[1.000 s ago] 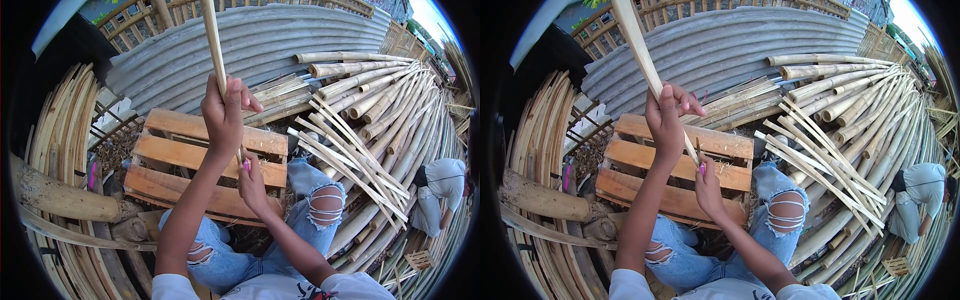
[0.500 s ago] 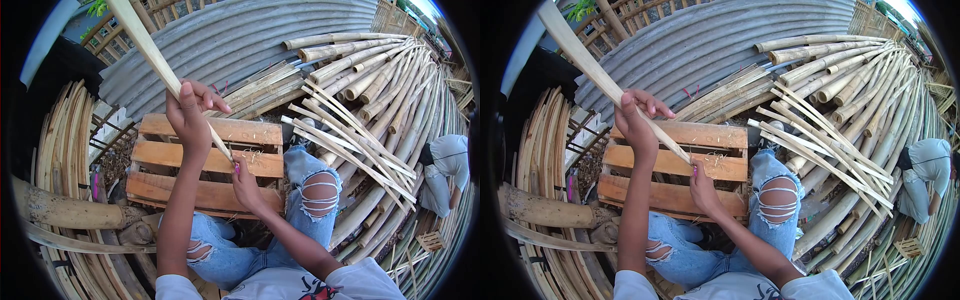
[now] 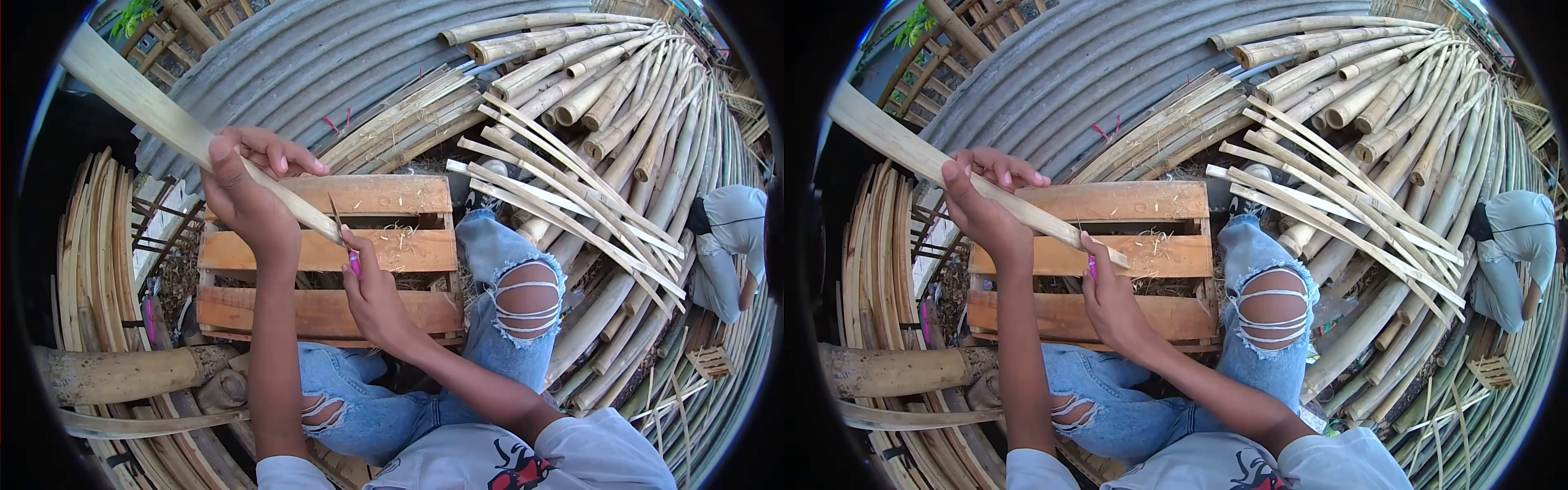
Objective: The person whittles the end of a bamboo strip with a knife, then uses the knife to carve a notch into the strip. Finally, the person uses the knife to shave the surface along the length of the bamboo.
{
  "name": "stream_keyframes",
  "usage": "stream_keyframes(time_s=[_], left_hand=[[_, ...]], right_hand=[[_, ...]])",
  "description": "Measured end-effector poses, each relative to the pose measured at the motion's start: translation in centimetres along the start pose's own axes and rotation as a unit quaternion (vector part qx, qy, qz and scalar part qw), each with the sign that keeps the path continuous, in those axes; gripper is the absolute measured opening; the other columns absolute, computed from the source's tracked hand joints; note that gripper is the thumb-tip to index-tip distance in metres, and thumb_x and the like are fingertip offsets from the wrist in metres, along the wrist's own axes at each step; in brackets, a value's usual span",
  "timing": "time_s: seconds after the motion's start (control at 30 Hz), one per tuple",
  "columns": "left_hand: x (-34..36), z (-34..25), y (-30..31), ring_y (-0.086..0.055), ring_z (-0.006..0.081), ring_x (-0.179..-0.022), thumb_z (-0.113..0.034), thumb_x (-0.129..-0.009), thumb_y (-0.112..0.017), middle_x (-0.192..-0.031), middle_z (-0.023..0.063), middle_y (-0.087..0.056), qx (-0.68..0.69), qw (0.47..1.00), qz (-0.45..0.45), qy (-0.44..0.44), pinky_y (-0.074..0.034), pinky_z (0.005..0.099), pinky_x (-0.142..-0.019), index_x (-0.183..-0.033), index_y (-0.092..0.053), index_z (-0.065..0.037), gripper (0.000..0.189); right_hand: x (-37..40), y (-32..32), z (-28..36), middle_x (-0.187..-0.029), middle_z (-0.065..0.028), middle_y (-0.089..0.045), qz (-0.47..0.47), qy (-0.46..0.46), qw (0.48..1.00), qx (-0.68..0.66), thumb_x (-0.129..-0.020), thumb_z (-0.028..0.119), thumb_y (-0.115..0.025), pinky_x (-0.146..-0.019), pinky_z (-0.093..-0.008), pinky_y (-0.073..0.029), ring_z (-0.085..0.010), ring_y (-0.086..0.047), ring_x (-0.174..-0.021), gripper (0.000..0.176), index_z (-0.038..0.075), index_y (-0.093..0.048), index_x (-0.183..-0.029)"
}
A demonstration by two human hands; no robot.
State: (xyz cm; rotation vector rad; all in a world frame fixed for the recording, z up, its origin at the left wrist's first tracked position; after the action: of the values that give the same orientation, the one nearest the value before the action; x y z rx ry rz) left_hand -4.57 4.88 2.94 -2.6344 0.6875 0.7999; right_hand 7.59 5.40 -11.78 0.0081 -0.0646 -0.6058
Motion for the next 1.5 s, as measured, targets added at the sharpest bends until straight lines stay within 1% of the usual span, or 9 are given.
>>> stream_keyframes(time_s=[0.1, 0.17, 0.33, 0.47, 0.67, 0.77, 0.87, 0.97, 1.5], left_hand=[[-0.1, -0.1, 0.4, -0.050, 0.0188, -0.049, -0.054, -0.095, -0.035, -0.062, 0.0044, -0.037, -0.008, 1.000, -0.013, -0.005, -0.051, 0.0349, -0.045, -0.082, -0.034, -0.008, 0.048], [0.0, 0.0, 0.6, -0.050, 0.0194, -0.049, -0.054, -0.096, -0.036, -0.062, 0.0047, -0.037, -0.006, 1.000, -0.009, -0.005, -0.050, 0.0347, -0.045, -0.082, -0.034, -0.008, 0.048], [0.6, -0.3, -0.5, -0.050, 0.0196, -0.048, -0.053, -0.096, -0.036, -0.062, 0.0053, -0.038, -0.019, 1.000, -0.003, -0.008, -0.050, 0.0341, -0.044, -0.081, -0.032, -0.008, 0.047], [-0.1, -0.4, -1.0, -0.050, 0.0194, -0.049, -0.054, -0.096, -0.035, -0.062, 0.0051, -0.038, -0.001, 0.999, 0.039, -0.015, -0.051, 0.0345, -0.045, -0.082, -0.033, -0.007, 0.049], [-0.1, -0.4, 0.0, -0.055, 0.0205, -0.048, -0.036, -0.099, -0.032, -0.062, 0.0065, -0.041, 0.017, 1.000, 0.000, -0.020, -0.051, 0.0309, -0.046, -0.077, -0.040, -0.002, 0.041], [-0.4, 0.1, 0.6, -0.050, 0.0187, -0.049, -0.054, -0.095, -0.035, -0.063, 0.0051, -0.038, -0.024, 1.000, 0.010, 0.006, -0.051, 0.0349, -0.046, -0.080, -0.035, -0.007, 0.049], [-0.8, 0.0, 0.5, -0.049, 0.0189, -0.048, -0.054, -0.096, -0.035, -0.063, 0.0052, -0.038, -0.033, 0.999, -0.011, -0.008, -0.051, 0.0350, -0.045, -0.080, -0.036, -0.006, 0.050], [-0.8, 0.1, 1.1, -0.049, 0.0190, -0.048, -0.052, -0.096, -0.034, -0.063, 0.0054, -0.038, -0.023, 1.000, -0.010, -0.009, -0.051, 0.0350, -0.045, -0.079, -0.037, -0.006, 0.050], [-0.5, -0.2, 2.0, -0.057, 0.0189, -0.047, -0.043, -0.100, -0.034, -0.059, 0.0050, -0.044, 0.026, 0.999, -0.020, -0.022, -0.050, 0.0286, -0.046, -0.071, -0.040, -0.003, 0.049]], right_hand=[[-0.2, 0.1, -7.4, -0.063, -0.0260, -0.051, -0.017, -0.092, 0.994, 0.064, -0.094, 0.008, -0.038, -0.060, -0.0479, -0.041, -0.0433, -0.055, -0.060, 0.041, 0.008, -0.030, -0.134], [-0.3, -0.1, -8.7, -0.064, -0.0263, -0.052, -0.024, -0.068, 0.996, 0.051, -0.094, 0.008, -0.038, -0.059, -0.0484, -0.041, -0.0437, -0.056, -0.060, 0.041, 0.008, -0.030, -0.134], [0.1, 0.4, -0.4, -0.071, -0.0311, -0.054, -0.013, -0.007, 1.000, 0.017, -0.094, 0.008, -0.039, -0.061, -0.0508, -0.042, -0.0462, -0.059, -0.068, 0.042, 0.007, -0.029, -0.135], [1.3, -0.6, -10.6, -0.073, -0.0306, -0.055, -0.021, -0.078, 0.994, 0.078, -0.094, 0.008, -0.039, -0.062, -0.0521, -0.041, -0.0470, -0.058, -0.067, 0.042, 0.006, -0.028, -0.135], [0.6, 0.8, -6.1, -0.070, -0.0286, -0.053, 0.026, -0.088, 0.994, 0.053, -0.093, 0.010, -0.039, -0.065, -0.0481, -0.041, -0.0441, -0.058, -0.070, 0.040, 0.007, -0.033, -0.132], [0.8, 1.0, -10.0, -0.074, -0.0333, -0.056, 0.034, -0.108, 0.987, 0.114, -0.092, 0.005, -0.037, -0.066, -0.0565, -0.038, -0.0509, -0.056, -0.072, 0.039, 0.003, -0.032, -0.131], [1.3, 1.4, -6.2, -0.073, -0.0339, -0.056, 0.034, -0.094, 0.988, 0.115, -0.091, 0.005, -0.036, -0.067, -0.0571, -0.039, -0.0511, -0.057, -0.073, 0.041, 0.002, -0.031, -0.131], [4.0, 1.0, -10.1, -0.074, -0.0349, -0.056, 0.064, -0.101, 0.983, 0.141, -0.091, 0.007, -0.037, -0.067, -0.0569, -0.038, -0.0511, -0.056, -0.072, 0.041, 0.002, -0.031, -0.131], [2.4, 1.1, -8.7, -0.069, -0.0351, -0.054, 0.042, -0.091, 0.978, 0.182, -0.092, 0.007, -0.037, -0.067, -0.0570, -0.037, -0.0509, -0.056, -0.070, 0.041, 0.003, -0.032, -0.132]])
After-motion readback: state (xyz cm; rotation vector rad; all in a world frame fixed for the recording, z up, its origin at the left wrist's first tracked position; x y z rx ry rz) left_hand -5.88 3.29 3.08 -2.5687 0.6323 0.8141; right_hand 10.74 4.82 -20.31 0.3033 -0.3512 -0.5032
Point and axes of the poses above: each hand's wrist, its own x-axis away from the middle knuckle, its own y-axis out of the back of the hand, z = x × y, the point moved 6 cm from there along -x, towards the middle knuckle
